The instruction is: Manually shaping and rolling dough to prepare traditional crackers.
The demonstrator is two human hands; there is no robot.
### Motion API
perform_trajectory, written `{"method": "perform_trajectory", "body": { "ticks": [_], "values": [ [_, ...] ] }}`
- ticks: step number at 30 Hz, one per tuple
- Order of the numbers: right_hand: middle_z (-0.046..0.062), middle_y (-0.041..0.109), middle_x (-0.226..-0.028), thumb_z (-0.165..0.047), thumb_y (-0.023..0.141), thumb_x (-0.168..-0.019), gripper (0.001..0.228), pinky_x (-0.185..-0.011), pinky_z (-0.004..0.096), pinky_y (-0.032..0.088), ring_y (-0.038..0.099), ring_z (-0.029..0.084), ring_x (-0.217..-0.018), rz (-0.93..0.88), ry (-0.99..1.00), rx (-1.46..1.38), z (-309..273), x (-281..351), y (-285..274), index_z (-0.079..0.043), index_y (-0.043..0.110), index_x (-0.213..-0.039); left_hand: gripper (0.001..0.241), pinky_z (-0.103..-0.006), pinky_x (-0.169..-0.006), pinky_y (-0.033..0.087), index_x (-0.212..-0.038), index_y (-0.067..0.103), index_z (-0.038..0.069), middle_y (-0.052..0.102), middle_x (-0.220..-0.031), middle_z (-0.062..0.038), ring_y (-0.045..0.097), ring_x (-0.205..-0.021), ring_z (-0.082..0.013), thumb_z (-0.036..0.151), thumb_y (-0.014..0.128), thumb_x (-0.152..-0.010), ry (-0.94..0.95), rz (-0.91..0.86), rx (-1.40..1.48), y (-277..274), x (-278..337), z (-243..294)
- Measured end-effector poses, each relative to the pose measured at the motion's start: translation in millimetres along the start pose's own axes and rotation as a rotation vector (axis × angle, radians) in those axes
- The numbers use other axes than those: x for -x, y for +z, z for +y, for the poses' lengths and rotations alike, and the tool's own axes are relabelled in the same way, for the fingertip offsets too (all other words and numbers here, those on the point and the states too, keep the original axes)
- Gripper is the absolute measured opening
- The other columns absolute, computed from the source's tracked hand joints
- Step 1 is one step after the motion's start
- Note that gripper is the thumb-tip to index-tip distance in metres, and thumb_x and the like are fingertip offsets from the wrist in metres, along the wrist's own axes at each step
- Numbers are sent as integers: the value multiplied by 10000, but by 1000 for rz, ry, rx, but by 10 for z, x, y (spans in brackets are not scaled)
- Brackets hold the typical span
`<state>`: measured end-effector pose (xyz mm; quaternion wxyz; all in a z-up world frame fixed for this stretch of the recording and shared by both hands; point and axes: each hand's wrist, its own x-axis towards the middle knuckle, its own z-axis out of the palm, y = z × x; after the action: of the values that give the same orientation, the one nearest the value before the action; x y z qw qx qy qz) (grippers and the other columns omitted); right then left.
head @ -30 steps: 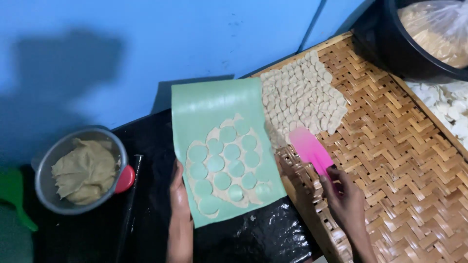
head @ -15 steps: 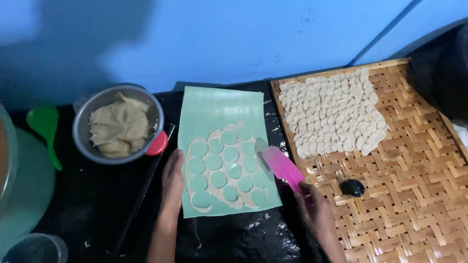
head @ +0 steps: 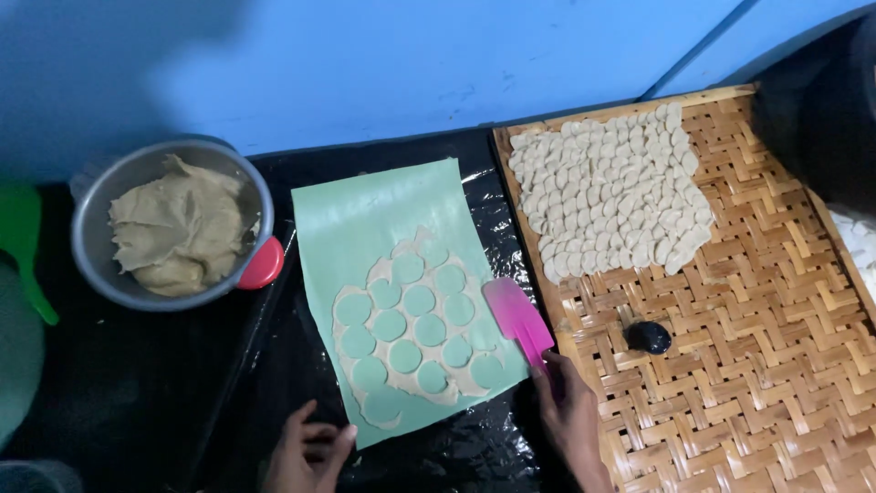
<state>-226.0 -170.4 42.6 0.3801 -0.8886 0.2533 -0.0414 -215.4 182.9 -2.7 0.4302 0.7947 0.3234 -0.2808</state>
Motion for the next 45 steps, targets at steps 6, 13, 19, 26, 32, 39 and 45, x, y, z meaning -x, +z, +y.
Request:
{"method": "perform_trajectory", "body": {
  "ticks": [6, 13, 19, 26, 32, 39, 45],
  "values": [
    [144, 791, -866, -218, 694, -925, 331, -730, 311, 569, 742, 187, -772, -27, -4, -7, 43, 44, 34, -13, 678, -1185, 927, -392, -855, 650, -1547, 360, 115, 725, -1169, -140, 780, -972, -230, 421, 848, -821, 156, -248, -53, 71, 77, 95],
    [176, 761, -830, -207, 697, -927, 322, -668, 365, 573, 727, 243, -686, -31, -60, 109, -167, -103, -88, -20, 682, -1188, 1034, -391, -851, 626, -1565, 382, 131, 658, -1154, -108, 722, -945, -220, 90, 928, -688, 221, -150, 137, -79, 190, 436],
    [206, 738, -913, -146, 640, -929, 318, -560, 451, 563, 745, 342, -695, 69, -290, 104, -514, -603, -58, -10, 616, -1215, 781, -334, -840, 606, -1461, 522, 39, 768, -1041, -122, 750, -928, -173, -44, 824, -745, 301, -44, 338, 48, 147, 323],
    [249, 715, -953, -142, 673, -961, 171, -672, 476, 553, 704, 444, -838, 62, -437, 190, -540, -651, 82, -20, 660, -1080, 778, -301, -801, 613, -1435, 551, 36, 781, -1007, -94, 744, -882, -137, -59, 829, -715, 414, -44, 481, 17, 190, 350],
    [187, 762, -952, -163, 721, -912, 228, -687, 410, 589, 775, 329, -809, -171, -320, 140, -389, -328, 26, -43, 702, -1105, 767, -300, -798, 617, -1441, 552, 44, 793, -1033, -101, 752, -884, -135, -48, 830, -732, 390, -61, 485, -9, 208, 371],
    [143, 772, -934, -104, 707, -904, 253, -627, 385, 579, 740, 266, -709, -165, -312, 181, -333, -243, -175, -57, 712, -1152, 728, -290, -790, 603, -1453, 563, 49, 801, -1053, -110, 744, -884, -132, -28, 797, -768, 422, -87, 538, -21, 185, 375],
    [127, 766, -910, -123, 666, -964, 206, -592, 399, 576, 741, 264, -698, -86, -106, 392, -149, 43, -215, -98, 717, -1163, 725, -291, -779, 606, -1439, 558, 52, 786, -1060, -103, 761, -882, -141, 27, 823, -764, 430, -4, 417, -23, 260, 436]
  ]
}}
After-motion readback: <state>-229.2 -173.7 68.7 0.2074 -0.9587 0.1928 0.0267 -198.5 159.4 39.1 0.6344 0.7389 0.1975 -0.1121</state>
